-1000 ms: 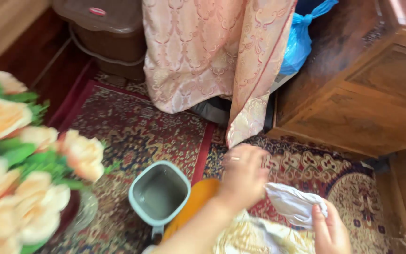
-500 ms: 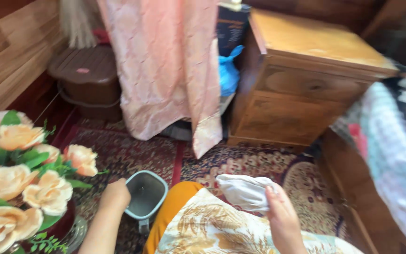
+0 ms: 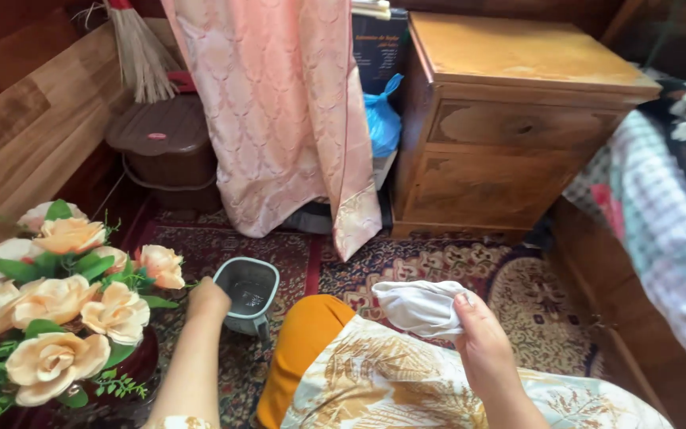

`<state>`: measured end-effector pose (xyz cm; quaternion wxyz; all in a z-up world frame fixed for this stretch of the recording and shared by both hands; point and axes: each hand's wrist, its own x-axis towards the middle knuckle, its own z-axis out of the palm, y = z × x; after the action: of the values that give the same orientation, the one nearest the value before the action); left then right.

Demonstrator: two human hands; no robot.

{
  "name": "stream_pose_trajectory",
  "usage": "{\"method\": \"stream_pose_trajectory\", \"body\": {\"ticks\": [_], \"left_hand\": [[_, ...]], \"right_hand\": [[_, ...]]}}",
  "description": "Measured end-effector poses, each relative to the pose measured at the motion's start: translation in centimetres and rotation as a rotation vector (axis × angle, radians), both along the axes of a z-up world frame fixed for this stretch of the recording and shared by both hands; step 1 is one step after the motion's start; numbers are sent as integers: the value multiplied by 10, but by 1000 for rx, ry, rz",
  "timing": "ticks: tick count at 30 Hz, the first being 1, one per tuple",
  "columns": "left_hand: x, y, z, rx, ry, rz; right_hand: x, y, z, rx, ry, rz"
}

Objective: The recorder cleans the exterior of a bedside table with a cloth and then organizes the contents of the drawer.

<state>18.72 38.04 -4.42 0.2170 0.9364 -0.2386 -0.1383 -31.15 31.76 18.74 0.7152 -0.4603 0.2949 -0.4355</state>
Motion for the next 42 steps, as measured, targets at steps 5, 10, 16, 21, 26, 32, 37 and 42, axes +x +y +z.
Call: {"method": "stream_pose_trajectory", "body": {"ticks": [5,10,16,21,26,32,37,42], "left_hand": [[-76,-13,74,23,-200,-31],[-137,-65,134,-224,-432,-183],[-223,-172,236,-714,-500,-687],[-289,-252,335,-851,-650,-930],[-280,-344,355,-892,-774,-790],[-277,-366,354,-846,-792,-763],[-277,-359,359,-835,-804,-712],[-273,-355,361,-754,-718,-767]], "right_hand": [[-17,-37,-55,-19,33,-86],[-32,-92,-79,14,-68,-113],[-53,-184,-36,235,-183,-319],[-31,-286,50,-94,-14,-412],[-15,-386,67,-135,30,-404],[-11,-457,40,-8,-247,-439],[-11,-456,42,196,-442,-375],[-10,-431,64,174,-539,-247]]}}
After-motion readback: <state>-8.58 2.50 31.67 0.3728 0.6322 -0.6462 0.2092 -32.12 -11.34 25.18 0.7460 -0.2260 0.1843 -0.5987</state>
